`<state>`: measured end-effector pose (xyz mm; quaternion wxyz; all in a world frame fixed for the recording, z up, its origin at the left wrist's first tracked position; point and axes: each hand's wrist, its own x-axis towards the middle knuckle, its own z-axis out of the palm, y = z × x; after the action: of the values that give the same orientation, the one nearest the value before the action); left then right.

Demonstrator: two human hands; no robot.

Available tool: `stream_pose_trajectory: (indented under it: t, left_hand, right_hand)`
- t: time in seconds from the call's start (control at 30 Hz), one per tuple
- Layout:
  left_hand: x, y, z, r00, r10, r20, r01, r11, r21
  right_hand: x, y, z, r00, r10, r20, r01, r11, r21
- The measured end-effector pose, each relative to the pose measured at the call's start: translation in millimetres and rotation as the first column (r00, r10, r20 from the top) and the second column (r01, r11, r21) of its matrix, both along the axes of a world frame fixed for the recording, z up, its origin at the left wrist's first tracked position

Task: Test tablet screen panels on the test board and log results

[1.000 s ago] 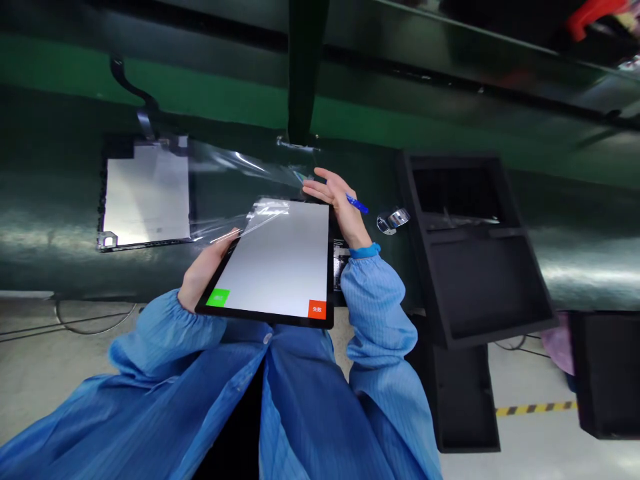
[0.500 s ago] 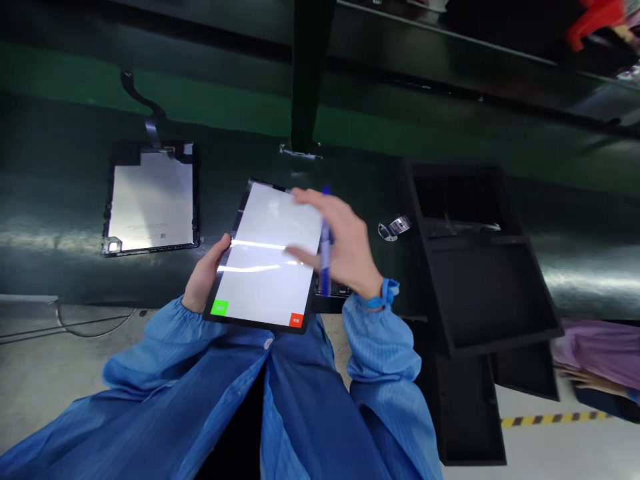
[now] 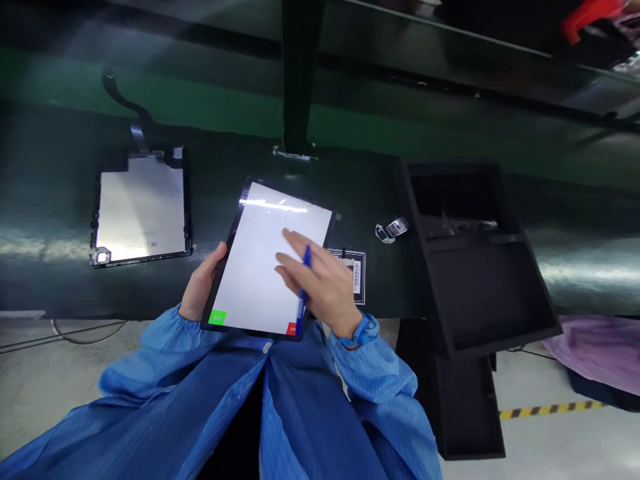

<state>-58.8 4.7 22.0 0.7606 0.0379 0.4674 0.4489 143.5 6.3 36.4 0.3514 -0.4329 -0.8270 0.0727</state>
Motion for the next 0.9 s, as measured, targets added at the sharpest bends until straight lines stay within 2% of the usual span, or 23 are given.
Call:
stream_pose_trajectory:
  t: [0.1, 0.17, 0.27, 0.37, 0.47, 0.6, 0.7, 0.9]
  left_hand:
    - [-4, 3, -1.9, 0.999, 0.025, -0.045, -0.028, 0.998, -0.05]
    - [-11, 5, -4.8, 0.995, 0.066, -0.073, -0.072, 0.994, -0.077]
    - [-22, 6, -12.5, 0.964, 0.23, -0.132, -0.235, 0.972, -0.023]
    - [-29, 4, -21.1, 0.909, 0.37, -0.191, -0.352, 0.928, 0.12]
    - [-30, 2, -26.5, 0.883, 0.412, -0.224, -0.371, 0.906, 0.204]
    - [-28, 2, -29.2, 0.85, 0.466, -0.244, -0.421, 0.881, 0.216]
    - [-26, 3, -28.8, 0.844, 0.479, -0.244, -0.436, 0.875, 0.209]
    - [-23, 3, -23.8, 0.833, 0.491, -0.256, -0.456, 0.87, 0.185]
  right_hand:
    - [25, 0, -0.3, 0.952, -0.237, -0.194, 0.236, 0.971, -0.029]
    - [42, 2, -12.1, 0.916, -0.33, -0.229, 0.318, 0.944, -0.092]
    - [60, 6, -37.9, 0.929, -0.347, -0.131, 0.32, 0.928, -0.191]
    - [66, 7, -55.3, 0.94, -0.34, -0.033, 0.324, 0.917, -0.232]
    - [67, 4, -58.8, 0.92, -0.392, 0.003, 0.386, 0.905, -0.179]
    - [73, -3, -58.3, 0.867, -0.497, -0.034, 0.486, 0.86, -0.155]
    - [79, -6, -61.6, 0.872, -0.488, -0.033, 0.474, 0.86, -0.19]
    - [80, -4, -66.6, 0.859, -0.511, 0.04, 0.51, 0.844, -0.166]
